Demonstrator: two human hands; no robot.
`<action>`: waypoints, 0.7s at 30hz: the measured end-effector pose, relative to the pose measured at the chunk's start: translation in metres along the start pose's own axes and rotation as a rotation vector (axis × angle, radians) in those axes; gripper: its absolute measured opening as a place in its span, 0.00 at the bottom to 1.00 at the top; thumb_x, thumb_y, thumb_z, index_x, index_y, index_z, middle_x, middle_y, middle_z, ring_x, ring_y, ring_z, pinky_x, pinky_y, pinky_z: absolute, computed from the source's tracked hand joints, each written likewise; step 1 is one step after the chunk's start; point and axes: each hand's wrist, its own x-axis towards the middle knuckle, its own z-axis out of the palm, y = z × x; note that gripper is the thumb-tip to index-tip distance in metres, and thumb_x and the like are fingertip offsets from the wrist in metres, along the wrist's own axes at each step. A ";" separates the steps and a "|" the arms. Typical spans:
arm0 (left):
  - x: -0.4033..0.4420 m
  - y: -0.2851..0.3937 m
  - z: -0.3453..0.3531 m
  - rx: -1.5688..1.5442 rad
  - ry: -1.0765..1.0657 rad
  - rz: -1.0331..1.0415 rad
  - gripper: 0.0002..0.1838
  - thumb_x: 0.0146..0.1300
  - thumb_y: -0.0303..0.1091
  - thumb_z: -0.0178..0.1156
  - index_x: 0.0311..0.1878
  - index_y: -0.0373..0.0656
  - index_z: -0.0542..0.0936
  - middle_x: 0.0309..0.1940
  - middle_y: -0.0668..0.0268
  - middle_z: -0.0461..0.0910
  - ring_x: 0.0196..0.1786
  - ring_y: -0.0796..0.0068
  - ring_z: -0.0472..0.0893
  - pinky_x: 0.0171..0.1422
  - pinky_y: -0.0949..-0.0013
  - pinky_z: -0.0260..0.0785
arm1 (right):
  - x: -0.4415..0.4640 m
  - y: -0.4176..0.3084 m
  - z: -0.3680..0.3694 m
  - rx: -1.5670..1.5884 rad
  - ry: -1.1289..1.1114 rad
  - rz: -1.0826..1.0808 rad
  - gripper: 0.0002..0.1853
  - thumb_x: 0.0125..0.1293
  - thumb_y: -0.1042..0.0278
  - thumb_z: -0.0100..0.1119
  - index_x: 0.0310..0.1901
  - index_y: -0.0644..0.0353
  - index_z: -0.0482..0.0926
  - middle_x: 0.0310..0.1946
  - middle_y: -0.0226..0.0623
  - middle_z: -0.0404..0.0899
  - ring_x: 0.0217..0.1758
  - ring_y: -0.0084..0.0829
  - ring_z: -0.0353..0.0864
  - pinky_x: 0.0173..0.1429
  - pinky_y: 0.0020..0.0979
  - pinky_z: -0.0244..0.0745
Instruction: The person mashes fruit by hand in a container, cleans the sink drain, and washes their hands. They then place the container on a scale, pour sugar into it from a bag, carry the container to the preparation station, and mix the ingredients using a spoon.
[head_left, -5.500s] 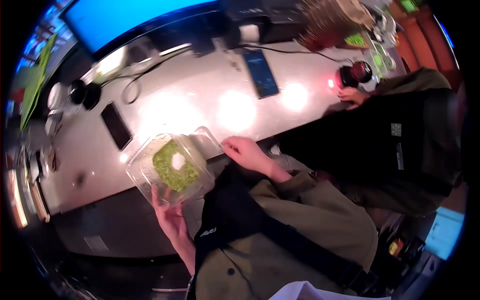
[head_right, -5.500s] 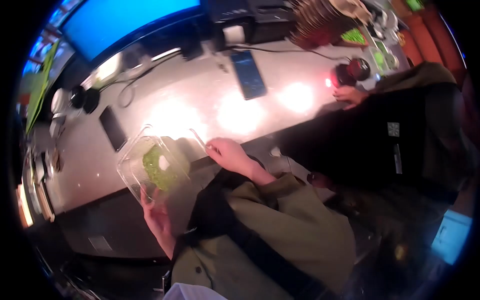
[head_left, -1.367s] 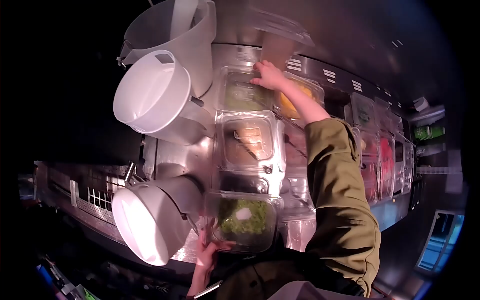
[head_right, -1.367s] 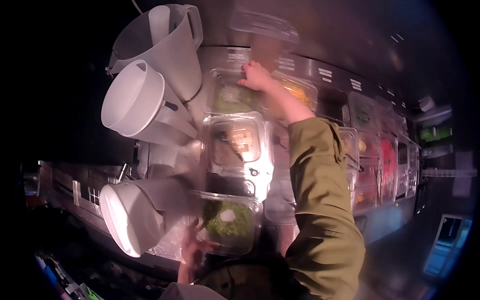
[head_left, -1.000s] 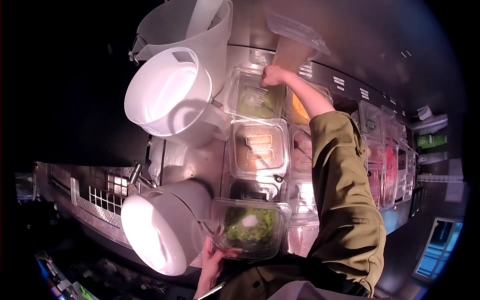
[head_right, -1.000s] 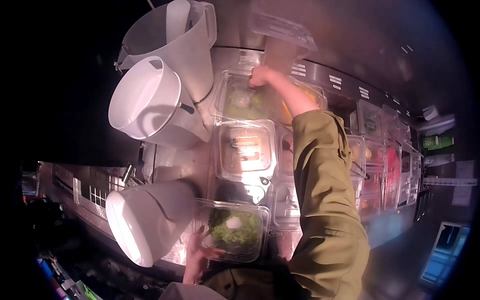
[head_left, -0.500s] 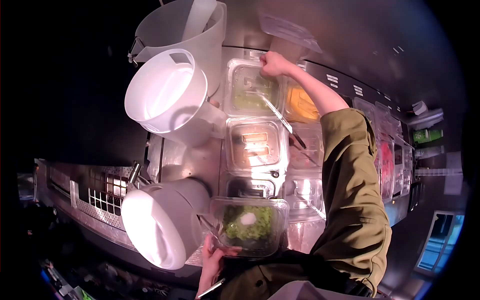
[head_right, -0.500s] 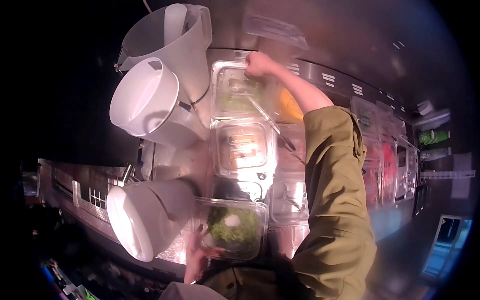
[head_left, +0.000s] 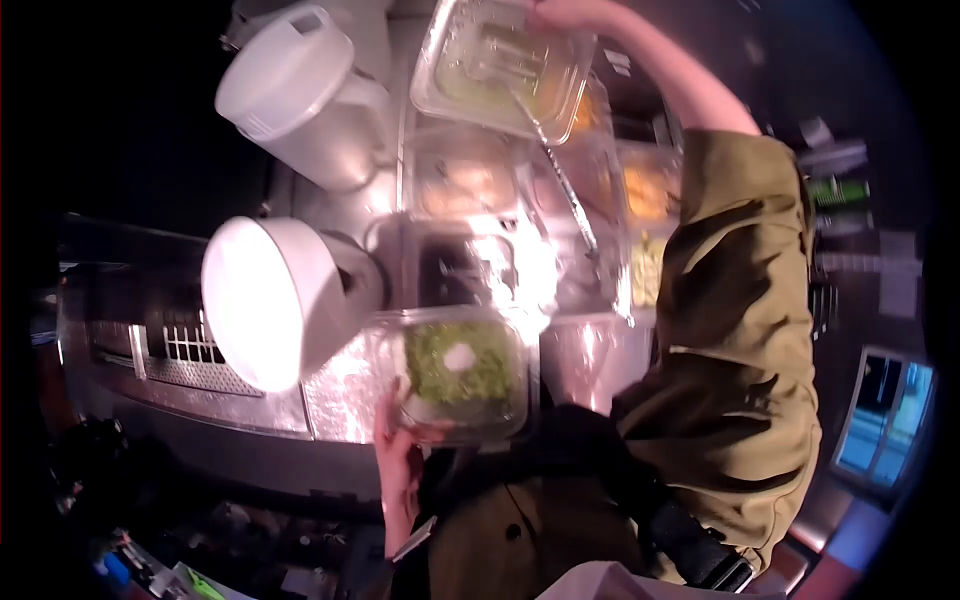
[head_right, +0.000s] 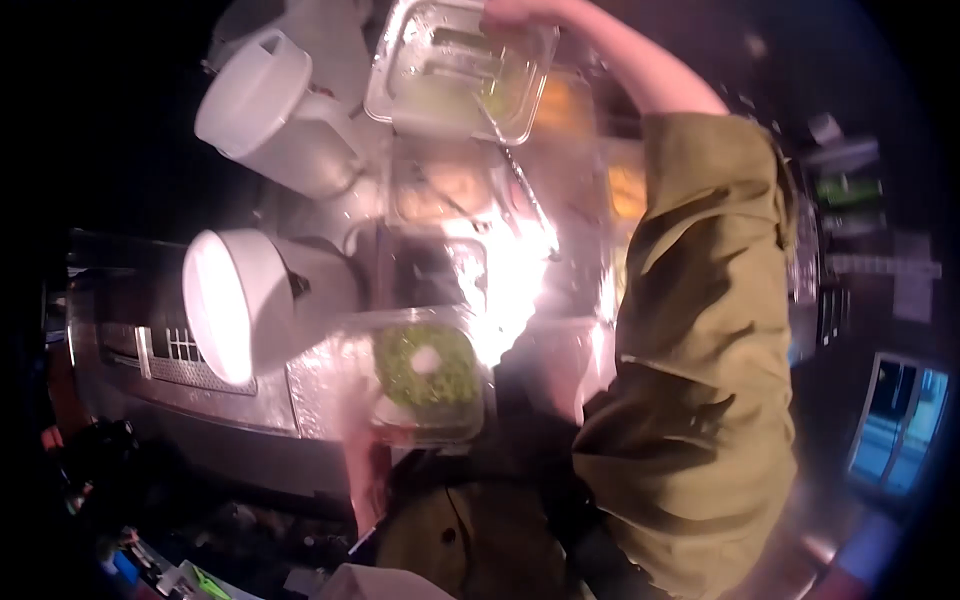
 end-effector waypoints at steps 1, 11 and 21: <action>-0.004 -0.007 -0.010 -0.002 -0.008 0.004 0.34 0.45 0.20 0.43 0.61 0.35 0.51 0.57 0.45 0.56 0.29 0.63 0.78 0.42 0.60 0.72 | -0.030 -0.004 -0.010 0.015 -0.051 0.010 0.16 0.42 0.65 0.58 0.33 0.65 0.77 0.26 0.44 0.77 0.31 0.33 0.77 0.33 0.32 0.71; -0.048 -0.039 -0.060 0.064 0.105 0.081 0.31 0.47 0.22 0.43 0.60 0.38 0.55 0.56 0.45 0.57 0.34 0.60 0.78 0.41 0.64 0.73 | -0.235 0.057 0.042 0.047 -0.324 -0.177 0.06 0.43 0.72 0.49 0.24 0.65 0.69 0.15 0.35 0.67 0.21 0.23 0.64 0.26 0.29 0.62; -0.040 -0.055 -0.106 -0.117 0.162 0.214 0.35 0.47 0.26 0.47 0.62 0.41 0.51 0.58 0.49 0.54 0.53 0.55 0.67 0.50 0.56 0.68 | -0.304 0.063 0.142 0.168 -0.557 -0.236 0.08 0.38 0.75 0.48 0.24 0.67 0.68 0.22 0.47 0.71 0.28 0.41 0.70 0.35 0.36 0.66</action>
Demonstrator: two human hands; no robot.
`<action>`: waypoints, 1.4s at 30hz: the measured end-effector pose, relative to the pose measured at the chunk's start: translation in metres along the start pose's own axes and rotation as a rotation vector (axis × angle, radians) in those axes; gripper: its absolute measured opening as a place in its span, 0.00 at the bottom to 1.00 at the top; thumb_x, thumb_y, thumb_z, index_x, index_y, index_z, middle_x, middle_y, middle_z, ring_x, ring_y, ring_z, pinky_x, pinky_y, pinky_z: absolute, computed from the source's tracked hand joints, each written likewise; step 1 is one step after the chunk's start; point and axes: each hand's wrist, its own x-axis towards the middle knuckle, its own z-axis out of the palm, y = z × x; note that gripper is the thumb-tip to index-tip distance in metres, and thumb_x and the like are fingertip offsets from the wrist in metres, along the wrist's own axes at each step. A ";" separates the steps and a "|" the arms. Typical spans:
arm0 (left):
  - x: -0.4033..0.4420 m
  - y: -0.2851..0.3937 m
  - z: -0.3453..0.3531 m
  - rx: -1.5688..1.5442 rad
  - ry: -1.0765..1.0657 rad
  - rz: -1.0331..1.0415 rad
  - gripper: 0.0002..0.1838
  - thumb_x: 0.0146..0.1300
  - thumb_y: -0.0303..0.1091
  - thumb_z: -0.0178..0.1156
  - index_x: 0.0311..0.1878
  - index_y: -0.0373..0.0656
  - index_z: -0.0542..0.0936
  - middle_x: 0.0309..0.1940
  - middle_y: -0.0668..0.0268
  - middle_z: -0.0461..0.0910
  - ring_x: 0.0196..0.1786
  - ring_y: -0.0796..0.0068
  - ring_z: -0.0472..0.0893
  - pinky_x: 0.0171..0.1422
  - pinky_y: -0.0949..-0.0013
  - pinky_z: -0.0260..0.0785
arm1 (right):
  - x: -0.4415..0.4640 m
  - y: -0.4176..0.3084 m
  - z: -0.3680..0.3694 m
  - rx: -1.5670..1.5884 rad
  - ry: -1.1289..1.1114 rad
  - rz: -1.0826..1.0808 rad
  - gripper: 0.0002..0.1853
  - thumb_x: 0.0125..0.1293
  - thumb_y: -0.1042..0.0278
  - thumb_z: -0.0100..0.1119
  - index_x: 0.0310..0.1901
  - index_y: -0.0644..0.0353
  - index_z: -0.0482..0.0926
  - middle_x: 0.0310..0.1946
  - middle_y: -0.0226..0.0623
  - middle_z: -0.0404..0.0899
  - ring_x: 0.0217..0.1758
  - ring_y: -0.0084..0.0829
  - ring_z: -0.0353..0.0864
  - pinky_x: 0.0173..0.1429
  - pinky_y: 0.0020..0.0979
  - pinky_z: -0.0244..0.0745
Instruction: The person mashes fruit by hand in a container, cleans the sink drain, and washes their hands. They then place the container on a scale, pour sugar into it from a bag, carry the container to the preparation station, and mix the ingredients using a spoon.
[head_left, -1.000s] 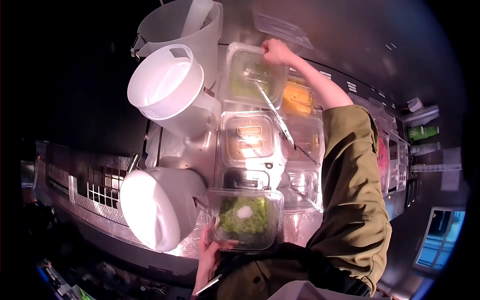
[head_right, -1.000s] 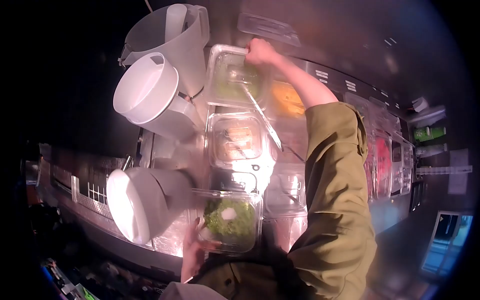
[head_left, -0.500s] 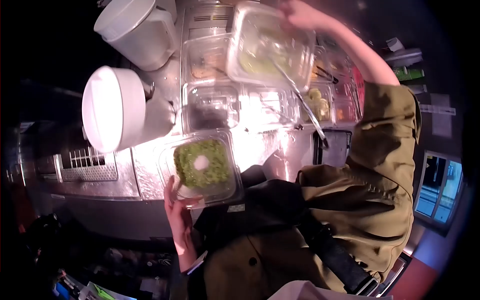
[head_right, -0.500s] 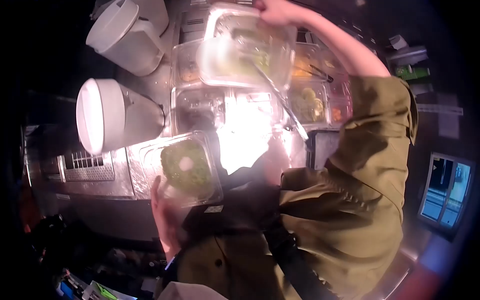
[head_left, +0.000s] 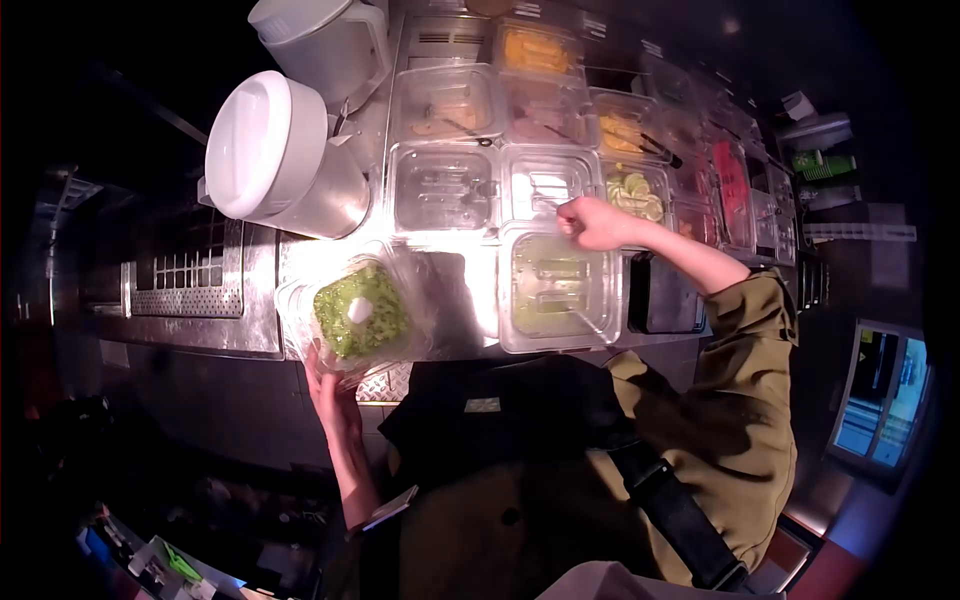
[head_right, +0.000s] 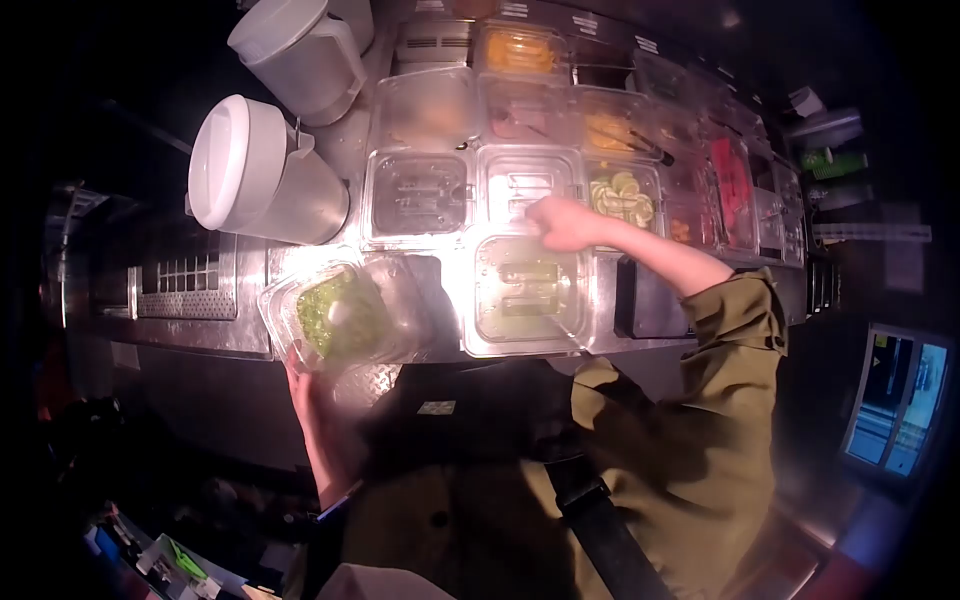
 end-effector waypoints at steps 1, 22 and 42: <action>0.002 -0.001 -0.002 0.005 -0.002 0.013 0.36 0.46 0.26 0.48 0.62 0.41 0.50 0.58 0.49 0.54 0.53 0.54 0.67 0.51 0.56 0.67 | 0.003 0.001 0.005 -0.009 0.024 -0.011 0.07 0.39 0.75 0.49 0.23 0.66 0.67 0.19 0.42 0.69 0.25 0.36 0.68 0.33 0.33 0.65; -0.005 0.001 -0.006 -0.031 0.012 -0.072 0.27 0.61 0.45 0.46 0.58 0.41 0.57 0.50 0.56 0.66 0.49 0.59 0.72 0.47 0.68 0.70 | 0.036 0.110 -0.028 0.834 0.712 0.462 0.06 0.55 0.76 0.45 0.35 0.62 0.68 0.25 0.34 0.73 0.25 0.23 0.74 0.30 0.21 0.69; -0.003 0.004 -0.005 0.106 0.203 0.082 0.15 0.60 0.34 0.50 0.48 0.36 0.68 0.39 0.60 0.73 0.35 0.70 0.77 0.40 0.73 0.73 | -0.176 0.008 0.108 0.195 0.411 -0.378 0.31 0.49 0.59 0.61 0.54 0.63 0.63 0.27 0.35 0.69 0.19 0.24 0.67 0.23 0.23 0.63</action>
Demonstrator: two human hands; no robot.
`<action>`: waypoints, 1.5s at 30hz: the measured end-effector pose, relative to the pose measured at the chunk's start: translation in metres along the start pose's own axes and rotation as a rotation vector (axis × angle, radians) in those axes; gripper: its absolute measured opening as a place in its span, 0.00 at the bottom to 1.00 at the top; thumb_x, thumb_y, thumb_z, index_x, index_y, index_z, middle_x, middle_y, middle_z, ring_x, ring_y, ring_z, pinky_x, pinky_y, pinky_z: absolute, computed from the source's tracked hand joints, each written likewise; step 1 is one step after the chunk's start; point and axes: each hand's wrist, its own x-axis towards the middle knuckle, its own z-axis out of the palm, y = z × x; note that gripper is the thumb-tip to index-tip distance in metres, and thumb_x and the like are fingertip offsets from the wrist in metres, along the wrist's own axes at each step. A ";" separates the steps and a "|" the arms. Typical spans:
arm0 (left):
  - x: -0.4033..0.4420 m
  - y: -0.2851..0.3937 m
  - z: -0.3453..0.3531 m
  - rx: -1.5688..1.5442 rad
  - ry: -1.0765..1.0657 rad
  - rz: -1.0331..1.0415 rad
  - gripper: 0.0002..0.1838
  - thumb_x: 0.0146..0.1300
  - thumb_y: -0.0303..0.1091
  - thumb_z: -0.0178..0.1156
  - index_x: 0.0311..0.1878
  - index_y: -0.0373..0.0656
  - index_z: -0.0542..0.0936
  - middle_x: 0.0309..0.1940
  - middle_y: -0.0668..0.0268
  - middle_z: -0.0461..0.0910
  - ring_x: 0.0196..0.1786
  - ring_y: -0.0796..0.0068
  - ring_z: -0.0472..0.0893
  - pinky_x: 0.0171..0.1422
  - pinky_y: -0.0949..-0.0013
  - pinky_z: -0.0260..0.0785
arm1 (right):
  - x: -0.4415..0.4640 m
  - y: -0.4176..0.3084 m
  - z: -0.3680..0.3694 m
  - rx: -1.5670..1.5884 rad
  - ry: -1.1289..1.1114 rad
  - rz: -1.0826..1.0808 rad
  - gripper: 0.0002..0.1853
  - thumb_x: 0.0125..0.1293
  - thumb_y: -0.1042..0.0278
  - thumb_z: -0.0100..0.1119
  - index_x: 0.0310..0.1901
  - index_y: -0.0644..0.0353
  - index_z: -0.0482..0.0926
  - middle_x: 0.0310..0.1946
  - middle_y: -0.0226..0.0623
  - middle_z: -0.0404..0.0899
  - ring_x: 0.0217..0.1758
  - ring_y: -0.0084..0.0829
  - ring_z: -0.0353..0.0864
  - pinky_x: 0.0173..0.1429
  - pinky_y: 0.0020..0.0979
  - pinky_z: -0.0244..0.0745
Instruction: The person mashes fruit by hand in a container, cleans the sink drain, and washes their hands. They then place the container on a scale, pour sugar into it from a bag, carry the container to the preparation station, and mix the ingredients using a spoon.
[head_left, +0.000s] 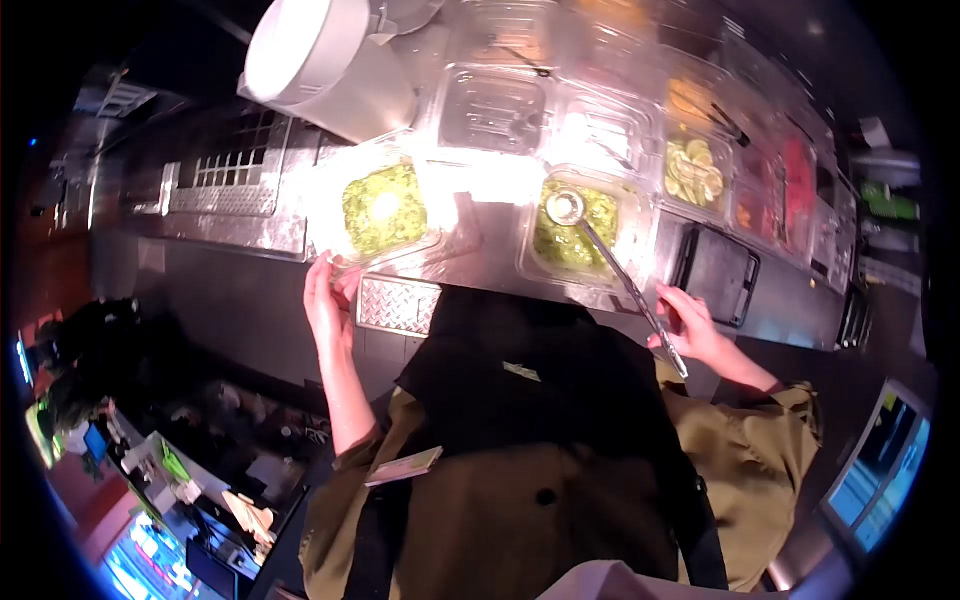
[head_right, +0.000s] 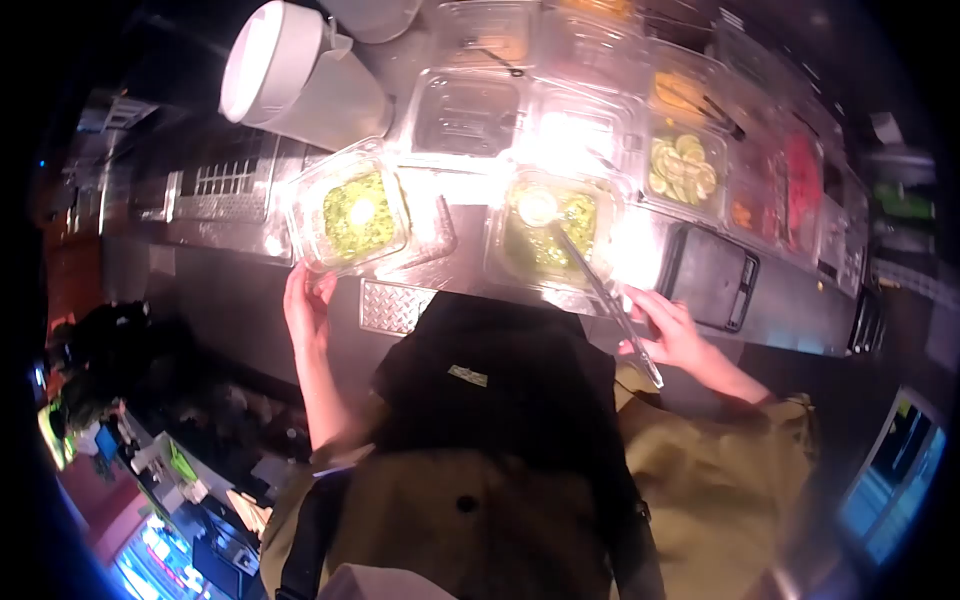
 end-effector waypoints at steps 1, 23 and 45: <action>-0.001 0.006 0.008 0.031 -0.011 -0.011 0.16 0.59 0.33 0.51 0.48 0.36 0.68 0.40 0.60 0.72 0.34 0.71 0.77 0.39 0.73 0.73 | 0.000 -0.009 0.010 0.116 0.074 0.088 0.28 0.52 0.64 0.60 0.53 0.64 0.64 0.28 0.35 0.69 0.20 0.22 0.66 0.24 0.22 0.63; 0.020 0.015 0.009 0.178 -0.509 -0.119 0.21 0.53 0.20 0.44 0.52 0.36 0.59 0.43 0.56 0.70 0.32 0.69 0.77 0.33 0.74 0.72 | 0.062 -0.106 0.047 0.803 1.314 0.553 0.14 0.59 0.68 0.44 0.39 0.72 0.68 0.32 0.43 0.74 0.34 0.36 0.78 0.36 0.26 0.74; 0.009 -0.028 0.025 0.075 -0.542 -0.158 0.17 0.56 0.30 0.50 0.48 0.31 0.67 0.29 0.65 0.72 0.30 0.78 0.73 0.33 0.76 0.68 | 0.177 -0.079 0.087 -0.248 0.014 -0.223 0.07 0.56 0.76 0.45 0.34 0.67 0.73 0.22 0.38 0.76 0.25 0.29 0.78 0.30 0.24 0.73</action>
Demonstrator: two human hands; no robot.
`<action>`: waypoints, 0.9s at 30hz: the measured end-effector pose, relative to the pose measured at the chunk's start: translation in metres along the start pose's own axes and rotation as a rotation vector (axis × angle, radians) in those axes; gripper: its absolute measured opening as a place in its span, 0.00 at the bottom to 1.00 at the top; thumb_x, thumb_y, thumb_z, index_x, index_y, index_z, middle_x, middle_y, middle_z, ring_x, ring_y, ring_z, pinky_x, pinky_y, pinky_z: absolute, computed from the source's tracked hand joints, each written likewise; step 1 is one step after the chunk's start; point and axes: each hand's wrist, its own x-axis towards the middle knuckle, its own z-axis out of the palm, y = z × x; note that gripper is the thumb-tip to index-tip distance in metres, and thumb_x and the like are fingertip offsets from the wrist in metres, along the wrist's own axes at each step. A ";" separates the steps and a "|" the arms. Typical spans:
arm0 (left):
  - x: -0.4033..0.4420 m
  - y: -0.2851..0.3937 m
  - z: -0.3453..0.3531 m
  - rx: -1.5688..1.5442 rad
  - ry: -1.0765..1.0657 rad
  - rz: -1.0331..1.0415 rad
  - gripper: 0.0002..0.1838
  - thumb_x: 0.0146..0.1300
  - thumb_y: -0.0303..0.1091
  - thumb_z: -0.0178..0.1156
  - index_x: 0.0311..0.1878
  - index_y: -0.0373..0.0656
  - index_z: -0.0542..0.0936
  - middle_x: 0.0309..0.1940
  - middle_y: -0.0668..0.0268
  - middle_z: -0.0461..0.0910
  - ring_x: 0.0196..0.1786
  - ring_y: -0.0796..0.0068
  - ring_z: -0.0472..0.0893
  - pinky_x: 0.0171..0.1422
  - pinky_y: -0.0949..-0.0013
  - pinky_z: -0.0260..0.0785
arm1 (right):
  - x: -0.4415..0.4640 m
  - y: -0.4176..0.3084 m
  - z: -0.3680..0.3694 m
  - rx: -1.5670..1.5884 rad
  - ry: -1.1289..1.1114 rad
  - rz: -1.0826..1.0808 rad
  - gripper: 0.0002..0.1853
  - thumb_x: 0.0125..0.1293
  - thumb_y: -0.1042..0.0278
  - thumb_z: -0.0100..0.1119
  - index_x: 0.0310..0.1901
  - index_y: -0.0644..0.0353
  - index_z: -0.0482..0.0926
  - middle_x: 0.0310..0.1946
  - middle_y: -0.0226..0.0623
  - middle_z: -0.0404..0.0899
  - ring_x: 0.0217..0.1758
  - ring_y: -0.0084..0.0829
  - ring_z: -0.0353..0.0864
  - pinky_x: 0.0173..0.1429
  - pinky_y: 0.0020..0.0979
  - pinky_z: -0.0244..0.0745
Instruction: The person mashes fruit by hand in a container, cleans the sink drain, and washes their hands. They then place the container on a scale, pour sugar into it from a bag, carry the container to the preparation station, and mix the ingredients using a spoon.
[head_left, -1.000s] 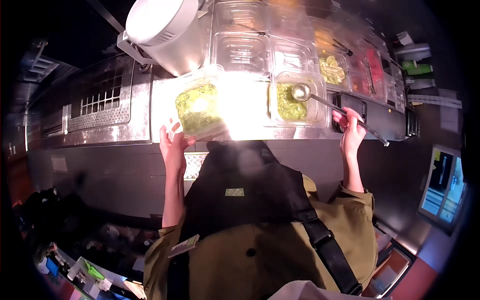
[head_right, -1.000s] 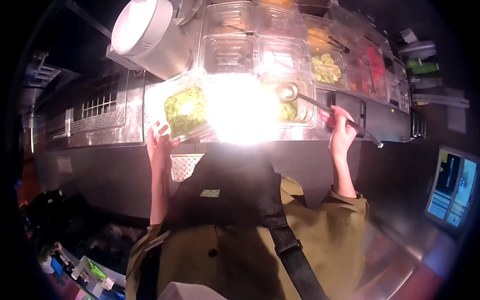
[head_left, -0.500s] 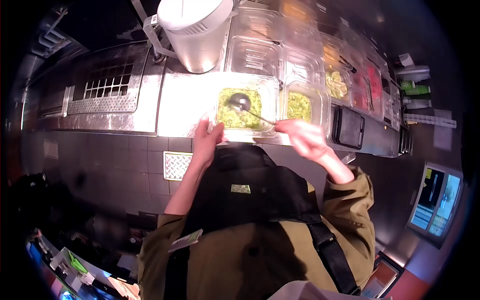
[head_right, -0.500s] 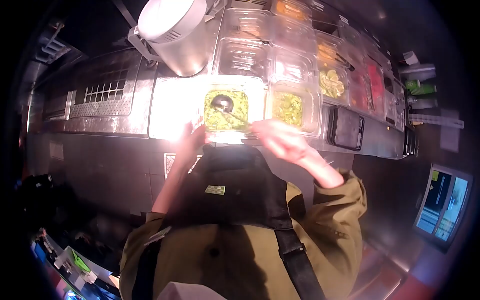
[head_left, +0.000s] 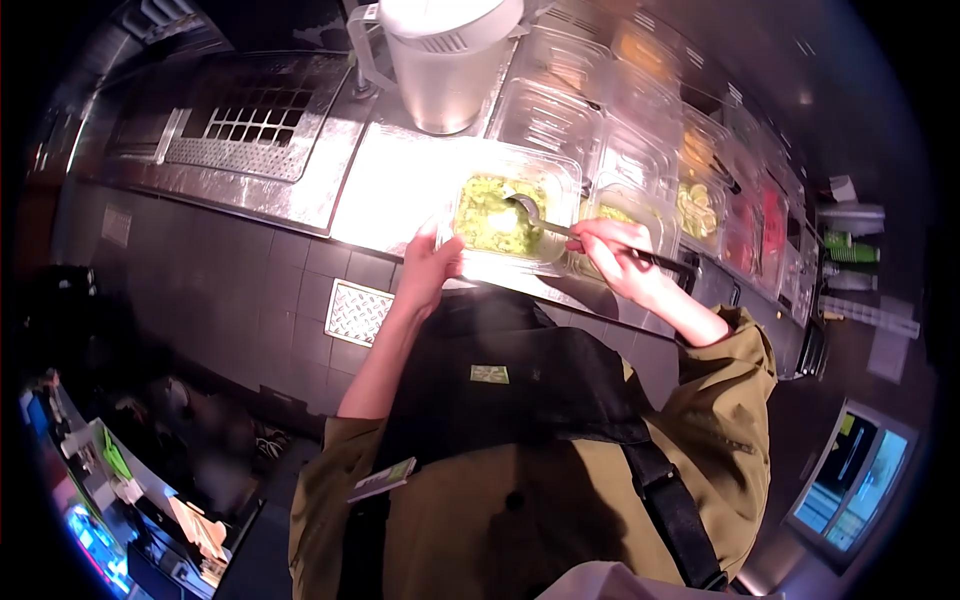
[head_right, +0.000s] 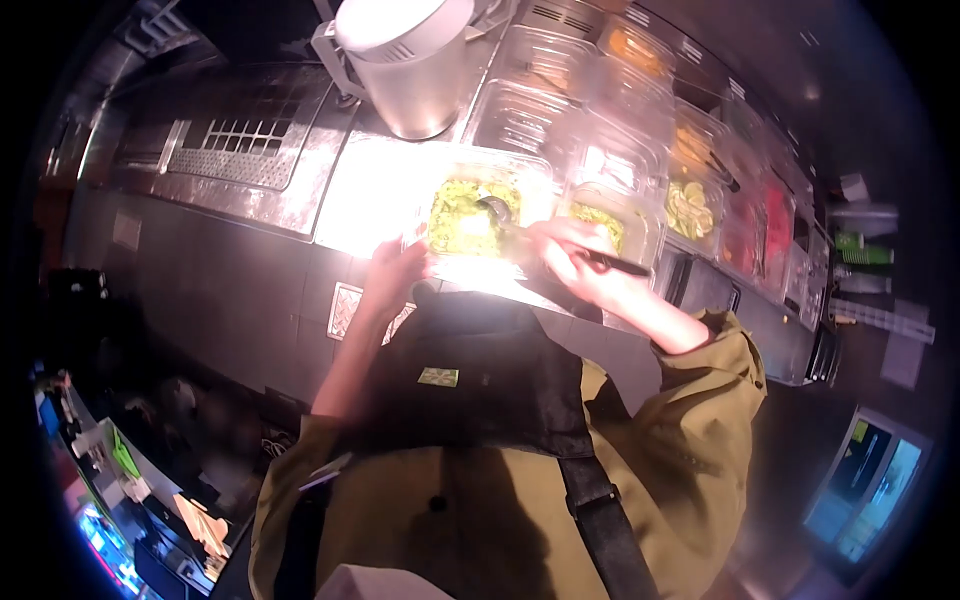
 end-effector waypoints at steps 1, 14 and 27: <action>-0.001 -0.002 -0.001 -0.015 -0.015 0.000 0.17 0.56 0.30 0.50 0.47 0.31 0.68 0.28 0.66 0.72 0.29 0.79 0.73 0.32 0.77 0.67 | -0.001 -0.003 0.001 -0.005 0.009 -0.059 0.07 0.54 0.79 0.47 0.35 0.68 0.73 0.23 0.39 0.77 0.25 0.30 0.79 0.31 0.25 0.74; -0.010 0.015 0.008 -0.027 0.056 -0.093 0.27 0.56 0.25 0.50 0.60 0.40 0.58 0.30 0.70 0.69 0.25 0.86 0.67 0.24 0.83 0.61 | 0.013 -0.016 -0.001 0.177 -0.321 -0.199 0.15 0.46 0.84 0.52 0.39 0.67 0.72 0.30 0.46 0.76 0.25 0.35 0.77 0.26 0.29 0.73; -0.012 0.009 0.012 -0.084 0.133 -0.086 0.27 0.57 0.27 0.50 0.61 0.42 0.57 0.40 0.70 0.70 0.26 0.86 0.66 0.28 0.82 0.63 | 0.021 -0.010 -0.042 0.219 -0.432 -0.269 0.12 0.50 0.80 0.52 0.39 0.65 0.73 0.32 0.44 0.76 0.32 0.42 0.76 0.35 0.32 0.74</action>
